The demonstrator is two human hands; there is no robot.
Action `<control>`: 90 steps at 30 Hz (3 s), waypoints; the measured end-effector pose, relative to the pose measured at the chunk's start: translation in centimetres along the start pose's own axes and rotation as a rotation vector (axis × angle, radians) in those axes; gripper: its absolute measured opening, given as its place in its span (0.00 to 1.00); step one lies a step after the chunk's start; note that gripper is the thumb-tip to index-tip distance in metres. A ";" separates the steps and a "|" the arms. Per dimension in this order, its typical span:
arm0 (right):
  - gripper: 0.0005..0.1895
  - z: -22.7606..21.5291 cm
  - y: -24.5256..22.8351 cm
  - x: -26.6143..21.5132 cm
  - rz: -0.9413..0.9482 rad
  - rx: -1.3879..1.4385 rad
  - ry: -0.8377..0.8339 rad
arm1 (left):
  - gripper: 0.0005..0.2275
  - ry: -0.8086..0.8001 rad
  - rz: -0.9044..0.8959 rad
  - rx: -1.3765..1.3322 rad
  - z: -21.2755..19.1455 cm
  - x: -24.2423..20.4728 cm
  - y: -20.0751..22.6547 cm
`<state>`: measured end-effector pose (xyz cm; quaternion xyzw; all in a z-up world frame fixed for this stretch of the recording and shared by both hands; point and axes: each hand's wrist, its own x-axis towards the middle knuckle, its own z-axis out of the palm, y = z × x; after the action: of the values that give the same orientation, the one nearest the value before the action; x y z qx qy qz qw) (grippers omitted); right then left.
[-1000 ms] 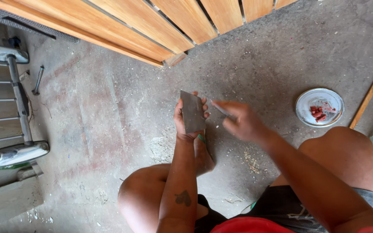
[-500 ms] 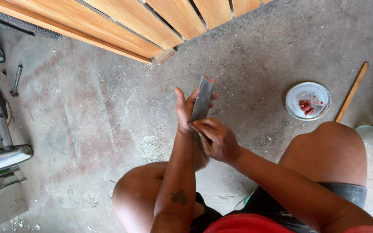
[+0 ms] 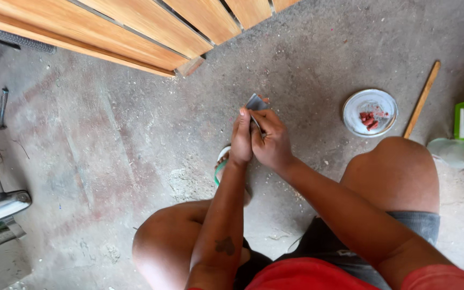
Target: The person walks through a workshop carrying a small container and a stick, then sits on the floor to sand a piece of sandpaper against the concrete. They repeatedly rub the sandpaper on the floor and inspect it, then apply a brown paste from a bucket onto the sandpaper.
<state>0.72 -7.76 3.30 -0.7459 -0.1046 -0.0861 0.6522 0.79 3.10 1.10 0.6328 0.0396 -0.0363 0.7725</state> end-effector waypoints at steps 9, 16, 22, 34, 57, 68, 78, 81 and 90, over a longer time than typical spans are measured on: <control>0.10 -2.7 4.1 4.3 0.209 -0.022 -0.094 | 0.31 0.075 -0.246 0.148 2.3 -0.4 -0.9; 0.19 -2.6 -1.2 -0.6 -0.246 -0.129 -0.265 | 0.36 0.154 -0.179 -0.292 -1.6 2.1 0.1; 0.15 -2.2 -0.7 0.5 -0.092 -0.102 -0.093 | 0.31 -0.030 -0.011 -0.110 -0.1 0.2 -1.9; 0.09 -1.5 4.2 1.9 0.183 -0.033 -0.014 | 0.24 0.055 -0.121 0.255 -0.4 0.5 -3.4; 0.19 -2.1 1.5 -0.8 0.036 -0.205 -0.006 | 0.35 -0.092 -0.072 -0.409 0.6 2.3 -1.4; 0.15 -2.1 3.5 1.2 -0.053 -0.111 -0.104 | 0.33 0.027 0.022 -0.330 0.3 2.8 -2.4; 0.18 -0.6 4.1 -0.5 0.018 -0.176 -0.045 | 0.29 -0.022 -0.139 -0.551 -1.4 1.7 -4.2; 0.16 0.3 6.6 -1.1 0.056 -0.136 0.002 | 0.28 -0.034 -0.119 -0.553 -1.6 1.2 -5.8; 0.15 -1.2 7.2 0.7 0.198 -0.203 -0.087 | 0.31 0.042 -0.133 -0.340 -0.9 1.5 -7.2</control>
<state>3.37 -9.80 -3.21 -0.8178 -0.0494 0.0012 0.5734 1.49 2.52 -6.22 0.4899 0.1033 -0.0670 0.8631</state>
